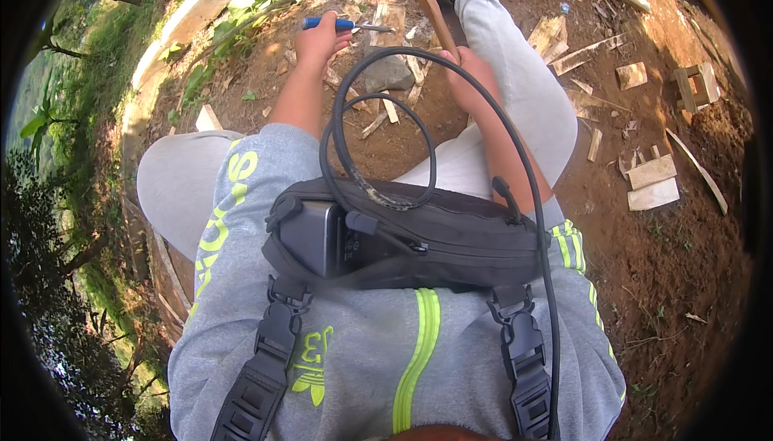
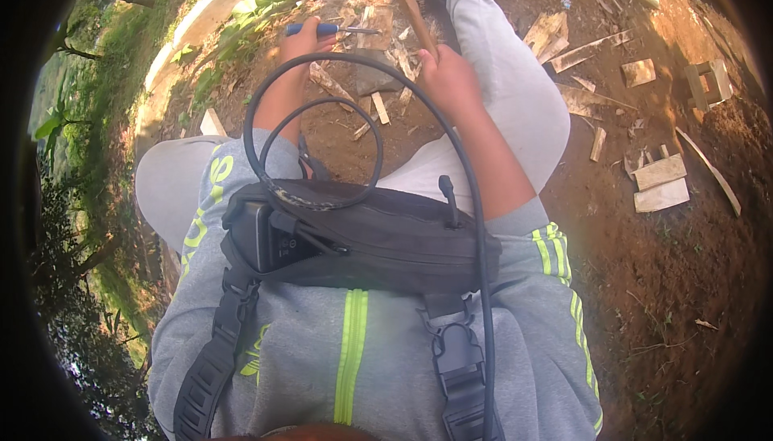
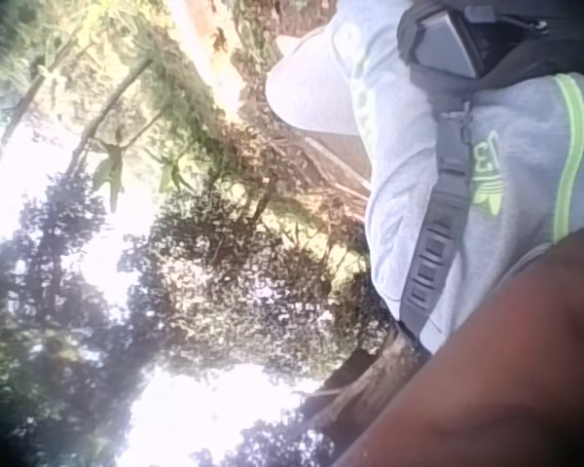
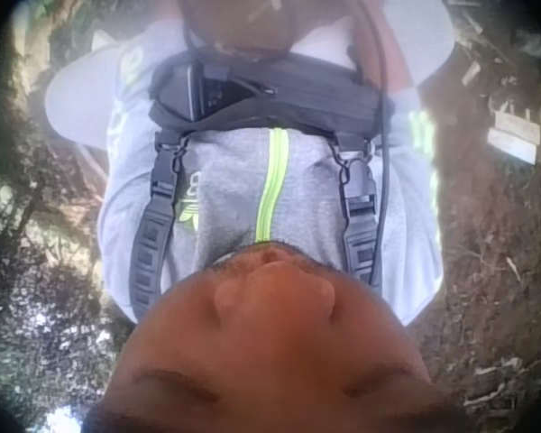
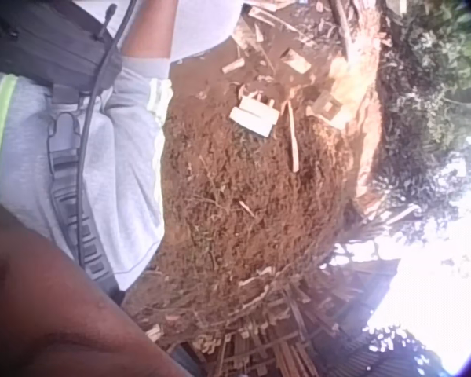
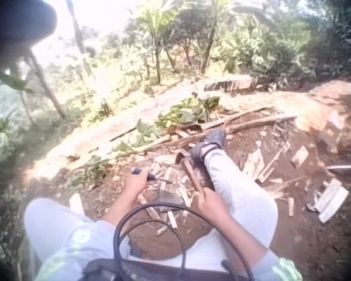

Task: The person uses a chisel and a hammer to carve out a section of a small piece of wood, striking the chisel with the hammer and clearing wood chips.

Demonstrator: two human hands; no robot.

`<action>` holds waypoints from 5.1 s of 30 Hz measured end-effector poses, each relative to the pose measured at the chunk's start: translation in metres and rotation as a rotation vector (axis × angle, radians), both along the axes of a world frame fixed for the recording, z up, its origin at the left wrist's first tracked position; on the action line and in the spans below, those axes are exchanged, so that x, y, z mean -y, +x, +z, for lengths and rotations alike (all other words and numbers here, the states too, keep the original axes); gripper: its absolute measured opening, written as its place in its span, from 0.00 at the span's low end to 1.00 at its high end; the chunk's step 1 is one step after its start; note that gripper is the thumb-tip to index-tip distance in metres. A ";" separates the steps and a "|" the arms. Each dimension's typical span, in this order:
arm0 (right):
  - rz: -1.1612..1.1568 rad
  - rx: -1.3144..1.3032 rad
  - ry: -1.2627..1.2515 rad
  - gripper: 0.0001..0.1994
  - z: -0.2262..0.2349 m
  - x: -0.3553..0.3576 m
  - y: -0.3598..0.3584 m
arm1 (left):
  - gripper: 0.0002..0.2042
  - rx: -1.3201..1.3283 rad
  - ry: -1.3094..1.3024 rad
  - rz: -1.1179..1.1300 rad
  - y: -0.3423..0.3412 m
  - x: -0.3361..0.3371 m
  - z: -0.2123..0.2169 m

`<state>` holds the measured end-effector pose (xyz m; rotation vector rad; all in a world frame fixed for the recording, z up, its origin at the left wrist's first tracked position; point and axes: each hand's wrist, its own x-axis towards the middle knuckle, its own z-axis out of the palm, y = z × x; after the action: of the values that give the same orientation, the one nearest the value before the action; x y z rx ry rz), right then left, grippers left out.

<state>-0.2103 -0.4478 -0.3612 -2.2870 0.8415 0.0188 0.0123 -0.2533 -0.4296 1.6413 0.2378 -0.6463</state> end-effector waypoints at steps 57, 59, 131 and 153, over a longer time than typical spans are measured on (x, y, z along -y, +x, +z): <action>0.142 -0.282 -0.040 0.21 -0.011 -0.029 -0.010 | 0.19 0.738 0.425 -0.620 -0.039 0.025 0.023; 0.189 -0.360 -0.071 0.22 -0.022 -0.021 -0.009 | 0.19 0.756 0.453 -0.597 -0.032 0.030 0.019; 0.223 0.974 1.562 0.40 0.165 0.005 -0.007 | 0.22 0.519 -0.212 -0.585 -0.027 -0.066 0.300; 0.376 0.530 1.339 0.37 0.186 -0.030 -0.056 | 0.13 0.919 0.556 -1.435 -0.131 -0.062 0.327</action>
<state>-0.2661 -0.4180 -0.1752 -1.0359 0.0001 0.1033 -0.1182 -0.1908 -0.1026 2.3206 -1.6905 -0.7681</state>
